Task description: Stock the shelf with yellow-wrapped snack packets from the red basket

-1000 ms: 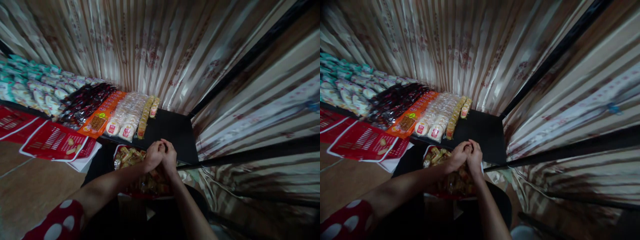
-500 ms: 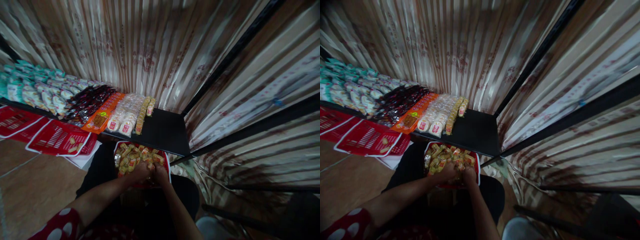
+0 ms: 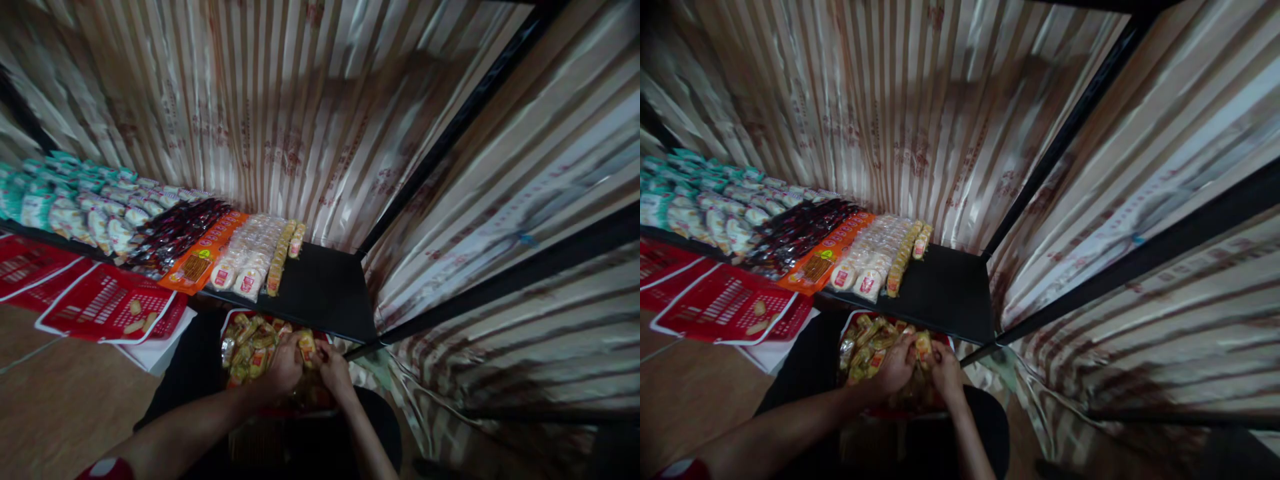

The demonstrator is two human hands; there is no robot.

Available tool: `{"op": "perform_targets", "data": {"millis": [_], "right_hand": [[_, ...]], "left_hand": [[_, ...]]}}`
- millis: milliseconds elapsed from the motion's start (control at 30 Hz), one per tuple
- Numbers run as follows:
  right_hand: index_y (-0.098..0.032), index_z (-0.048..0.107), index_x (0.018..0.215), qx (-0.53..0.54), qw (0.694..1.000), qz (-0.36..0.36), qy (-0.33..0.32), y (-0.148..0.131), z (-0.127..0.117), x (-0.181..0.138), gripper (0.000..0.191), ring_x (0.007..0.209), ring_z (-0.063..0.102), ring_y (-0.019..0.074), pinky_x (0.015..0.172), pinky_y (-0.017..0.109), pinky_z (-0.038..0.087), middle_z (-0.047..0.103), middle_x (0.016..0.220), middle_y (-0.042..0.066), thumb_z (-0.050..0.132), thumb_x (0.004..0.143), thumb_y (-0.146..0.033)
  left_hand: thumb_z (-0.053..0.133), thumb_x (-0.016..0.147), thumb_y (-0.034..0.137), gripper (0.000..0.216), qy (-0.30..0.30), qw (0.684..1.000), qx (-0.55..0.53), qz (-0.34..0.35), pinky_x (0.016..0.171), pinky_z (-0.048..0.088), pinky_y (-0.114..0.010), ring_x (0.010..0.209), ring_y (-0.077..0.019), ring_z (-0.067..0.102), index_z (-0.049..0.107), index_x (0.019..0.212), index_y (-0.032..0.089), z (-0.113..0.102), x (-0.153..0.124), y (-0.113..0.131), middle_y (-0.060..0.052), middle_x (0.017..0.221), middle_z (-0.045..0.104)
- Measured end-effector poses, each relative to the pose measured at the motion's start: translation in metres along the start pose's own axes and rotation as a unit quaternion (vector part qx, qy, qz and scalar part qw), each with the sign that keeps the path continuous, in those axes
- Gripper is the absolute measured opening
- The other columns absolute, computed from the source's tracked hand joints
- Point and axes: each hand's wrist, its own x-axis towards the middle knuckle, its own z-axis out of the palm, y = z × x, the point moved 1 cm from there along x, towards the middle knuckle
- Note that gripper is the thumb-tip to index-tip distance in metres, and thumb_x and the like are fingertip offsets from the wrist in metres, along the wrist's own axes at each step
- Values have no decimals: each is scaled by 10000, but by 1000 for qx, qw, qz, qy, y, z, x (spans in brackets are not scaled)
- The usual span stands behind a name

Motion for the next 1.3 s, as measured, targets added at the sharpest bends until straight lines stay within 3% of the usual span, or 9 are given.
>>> {"op": "perform_targets", "data": {"millis": [133,333,500,700,900,1100,1300], "right_hand": [[-195,690,900,106,994,7,-3,-25,-11,22,348,763,663,214,753,361,537,707,862,65,624,612,-379],[-186,678,939,185,983,-5,16,-48,-3,75,388,770,666,209,749,352,536,712,861,62,659,612,-395],[-207,692,928,113,989,-37,82,-51,15,119,335,785,660,207,733,339,536,714,866,53,594,668,-395],[-193,689,950,125,986,-34,110,-55,38,163,344,706,647,184,646,294,528,701,770,39,561,685,-370],[-178,677,985,110,985,-43,124,-64,50,202,387,710,628,177,682,303,516,685,792,32,548,682,-381],[-191,667,999,106,986,-61,112,-68,61,227,377,761,618,186,741,323,502,678,827,27,530,696,-369],[-175,625,1014,110,985,-66,119,-65,71,229,384,798,604,182,762,312,486,669,874,42,527,696,-366]], "left_hand": [[371,745,47,492,51,996,-27,64,1049,372,-283,1155,-170,496,509,1211,121,-11,9,23,-118,1209,531],[359,781,76,479,118,988,-55,79,1100,330,-322,1228,-185,446,482,1244,103,-20,44,37,-139,1285,483],[346,856,159,445,114,991,-66,6,1127,285,-332,1276,-196,422,488,1270,80,-24,79,44,-143,1343,491],[313,902,219,472,74,986,-127,-73,1158,206,-303,1349,-172,337,428,1335,67,-28,123,54,-123,1437,401],[359,892,251,451,113,976,-164,-89,1146,232,-301,1336,-160,362,453,1316,131,-31,160,53,-99,1434,410],[375,889,247,464,125,971,-175,-104,1148,219,-297,1355,-162,327,425,1331,114,-34,180,49,-110,1452,377],[347,894,186,463,117,969,-180,-122,1147,208,-274,1350,-185,337,413,1323,25,-45,188,50,-168,1435,386]]}}
